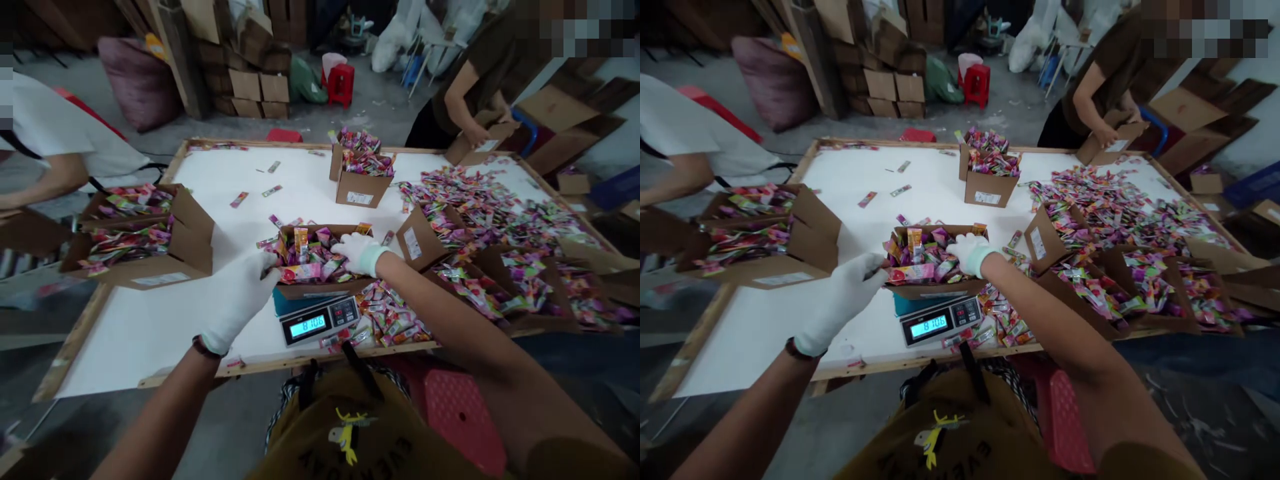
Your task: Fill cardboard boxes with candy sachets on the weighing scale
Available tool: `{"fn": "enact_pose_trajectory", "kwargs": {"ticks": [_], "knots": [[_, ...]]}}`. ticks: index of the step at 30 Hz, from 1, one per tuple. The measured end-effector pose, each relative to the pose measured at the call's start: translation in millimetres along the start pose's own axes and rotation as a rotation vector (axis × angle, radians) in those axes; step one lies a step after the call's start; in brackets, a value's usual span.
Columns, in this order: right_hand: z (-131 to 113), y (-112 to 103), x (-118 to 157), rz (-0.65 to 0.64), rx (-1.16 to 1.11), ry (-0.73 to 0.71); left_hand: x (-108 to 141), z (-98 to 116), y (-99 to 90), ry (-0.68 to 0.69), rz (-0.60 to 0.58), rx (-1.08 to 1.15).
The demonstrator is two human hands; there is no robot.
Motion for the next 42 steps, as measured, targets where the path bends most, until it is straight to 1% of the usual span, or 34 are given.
{"fn": "enact_pose_trajectory", "kwargs": {"ticks": [2,4,7,9,10,12,14,16,17,19,20,21,23,24,25,27,28,30,32,34,35,38,40,42], "knots": [[0.5,1.1,-7.0,-0.003,0.016,-0.005,0.3,10.4,-4.7,0.023,0.017,-0.088],[3.3,-6.5,-5.5,0.014,-0.001,-0.022,-0.3,24.5,-13.2,0.034,0.056,-0.088],[11.5,-33.4,10.4,0.077,-0.049,-0.027,-6.1,52.2,-23.8,0.023,0.083,0.049],[21.1,-56.7,30.3,0.139,-0.075,-0.011,-13.7,77.3,-24.2,0.049,0.074,0.175],[27.6,-67.9,43.0,0.171,-0.085,0.000,-18.3,91.7,-21.6,0.076,0.063,0.250],[44.8,-86.1,72.8,0.232,-0.101,0.024,-28.2,122.6,-10.8,0.155,0.024,0.413],[67.8,-94.4,105.1,0.262,-0.111,0.067,-36.9,152.8,4.9,0.244,-0.034,0.549],[92.5,-89.8,134.2,0.226,-0.102,0.137,-42.6,177.3,20.5,0.333,-0.105,0.630],[102.9,-84.3,146.2,0.200,-0.093,0.173,-44.2,185.5,27.1,0.363,-0.145,0.648],[112.9,-72.3,161.3,0.178,-0.081,0.210,-45.4,190.3,35.1,0.368,-0.200,0.655],[110.6,-67.8,163.4,0.196,-0.086,0.199,-45.5,186.9,35.4,0.344,-0.197,0.654],[103.1,-64.3,161.3,0.225,-0.097,0.167,-45.3,180.2,33.3,0.307,-0.174,0.655],[74.4,-57.3,144.9,0.254,-0.106,0.050,-43.7,160.0,24.4,0.197,-0.094,0.675],[56.0,-52.8,131.6,0.238,-0.092,-0.018,-42.0,148.1,19.0,0.130,-0.049,0.696],[37.3,-47.0,115.9,0.203,-0.061,-0.079,-39.4,135.6,13.6,0.060,-0.006,0.718],[6.5,-30.8,81.6,0.078,0.021,-0.154,-31.4,111.5,3.3,-0.067,0.066,0.740],[-3.8,-21.9,65.2,0.012,0.049,-0.170,-25.9,100.1,-2.0,-0.113,0.102,0.737],[-13.8,-5.9,38.4,-0.088,0.060,-0.174,-12.1,76.9,-12.2,-0.180,0.165,0.723],[-13.0,3.8,22.4,-0.116,0.027,-0.164,5.4,49.6,-20.3,-0.261,0.215,0.722],[-5.9,4.7,17.4,-0.082,-0.019,-0.155,26.4,16.9,-26.1,-0.368,0.273,0.718],[-1.0,1.8,18.2,-0.053,-0.045,-0.149,37.8,-0.5,-27.6,-0.420,0.298,0.708],[17.2,-19.2,29.8,0.044,-0.114,-0.118,74.6,-53.6,-24.2,-0.562,0.364,0.683],[31.7,-41.3,44.3,0.118,-0.157,-0.087,100.2,-86.3,-11.7,-0.659,0.362,0.683],[47.8,-66.7,66.1,0.215,-0.224,-0.053,125.4,-113.5,5.8,-0.735,0.340,0.654]]}}
Point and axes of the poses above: each hand's wrist, its own x-axis away from the middle knuckle, its own y-axis out of the palm, z = x × y, the point moved 6 cm from there along -x, towards the middle knuckle, and after that the axes turned 1 degree about -z, right-handed, at the moved point
